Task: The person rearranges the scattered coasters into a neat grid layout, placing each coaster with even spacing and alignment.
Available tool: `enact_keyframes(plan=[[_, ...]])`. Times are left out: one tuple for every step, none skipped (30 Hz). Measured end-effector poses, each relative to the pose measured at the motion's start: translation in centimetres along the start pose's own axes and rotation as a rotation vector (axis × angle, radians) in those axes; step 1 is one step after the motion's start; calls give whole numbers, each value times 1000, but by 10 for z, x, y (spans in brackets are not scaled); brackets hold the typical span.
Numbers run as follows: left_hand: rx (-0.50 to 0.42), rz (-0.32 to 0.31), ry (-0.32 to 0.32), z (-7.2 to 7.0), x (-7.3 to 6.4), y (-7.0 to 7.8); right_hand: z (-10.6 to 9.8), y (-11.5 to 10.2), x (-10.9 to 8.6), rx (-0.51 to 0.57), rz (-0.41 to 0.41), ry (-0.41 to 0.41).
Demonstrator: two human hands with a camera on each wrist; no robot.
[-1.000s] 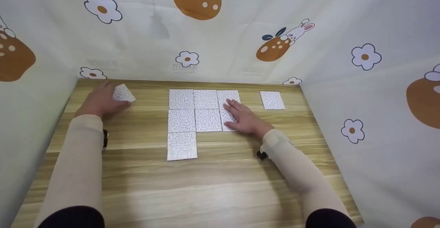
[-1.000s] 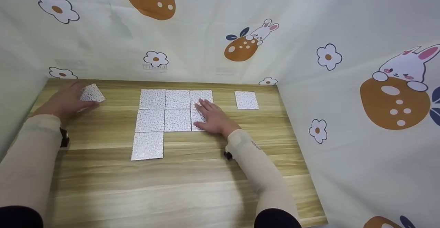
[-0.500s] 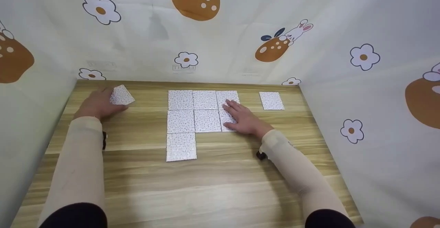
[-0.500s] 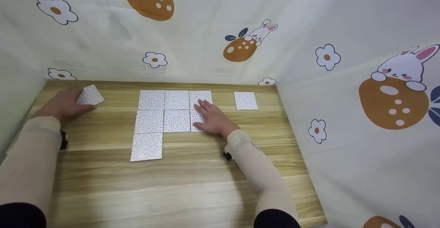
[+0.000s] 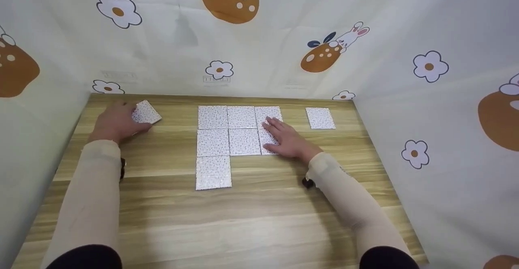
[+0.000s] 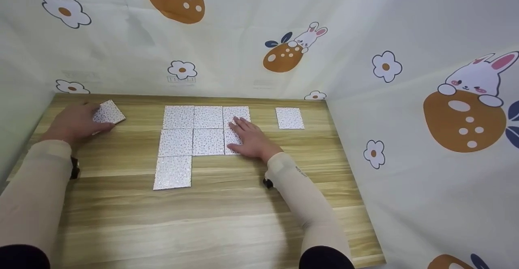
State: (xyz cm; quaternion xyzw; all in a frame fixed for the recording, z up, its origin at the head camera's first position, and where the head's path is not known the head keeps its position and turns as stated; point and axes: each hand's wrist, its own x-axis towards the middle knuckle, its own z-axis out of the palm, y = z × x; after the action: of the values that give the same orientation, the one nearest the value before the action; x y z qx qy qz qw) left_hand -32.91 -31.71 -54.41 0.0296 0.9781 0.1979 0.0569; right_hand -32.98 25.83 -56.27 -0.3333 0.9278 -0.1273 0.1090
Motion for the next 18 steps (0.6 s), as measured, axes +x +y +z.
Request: enact_keyframes(plan=[[-4,2,3,0,0,2,1,0,0,1,-1,4],[-7,6,8,0,-1,5,1,0,0,2,0,6],[-8,14,14,-1,-1,8,1,1,0,2,2,6],[-10,22,22,-1,-1,12,1,1,0,3,3,7],[-8,35,28,-1,-1,16,2,1,0,4,2,9],[-7,49,34,-2,-2,20,2,1,0,3,2,8],[-1,65,40,-2,-2,24,1,0,0,10,-1,11],[7,81,45,-2,-2,28,1,0,0,14,-3,11],[13,97,49,-2,-1,32,1,0,0,14,-5,11],[20,113,52,-1,-1,36,1,0,0,18,-9,15],[29,128,52,-1,-1,40,1,-1,1,19,-9,15],[34,140,50,0,-1,44,0,-1,1,23,-11,17],[37,150,48,0,0,48,0,-1,1,24,-10,15],[37,159,46,2,0,52,0,-1,1,19,-7,11],[36,167,44,3,0,56,0,-1,1,17,-5,11],[37,176,42,5,-1,61,-1,-1,1,18,-1,9],[37,184,40,7,-1,65,-1,-1,0,14,3,5],[36,192,41,9,-2,70,-1,-1,0,13,5,3]])
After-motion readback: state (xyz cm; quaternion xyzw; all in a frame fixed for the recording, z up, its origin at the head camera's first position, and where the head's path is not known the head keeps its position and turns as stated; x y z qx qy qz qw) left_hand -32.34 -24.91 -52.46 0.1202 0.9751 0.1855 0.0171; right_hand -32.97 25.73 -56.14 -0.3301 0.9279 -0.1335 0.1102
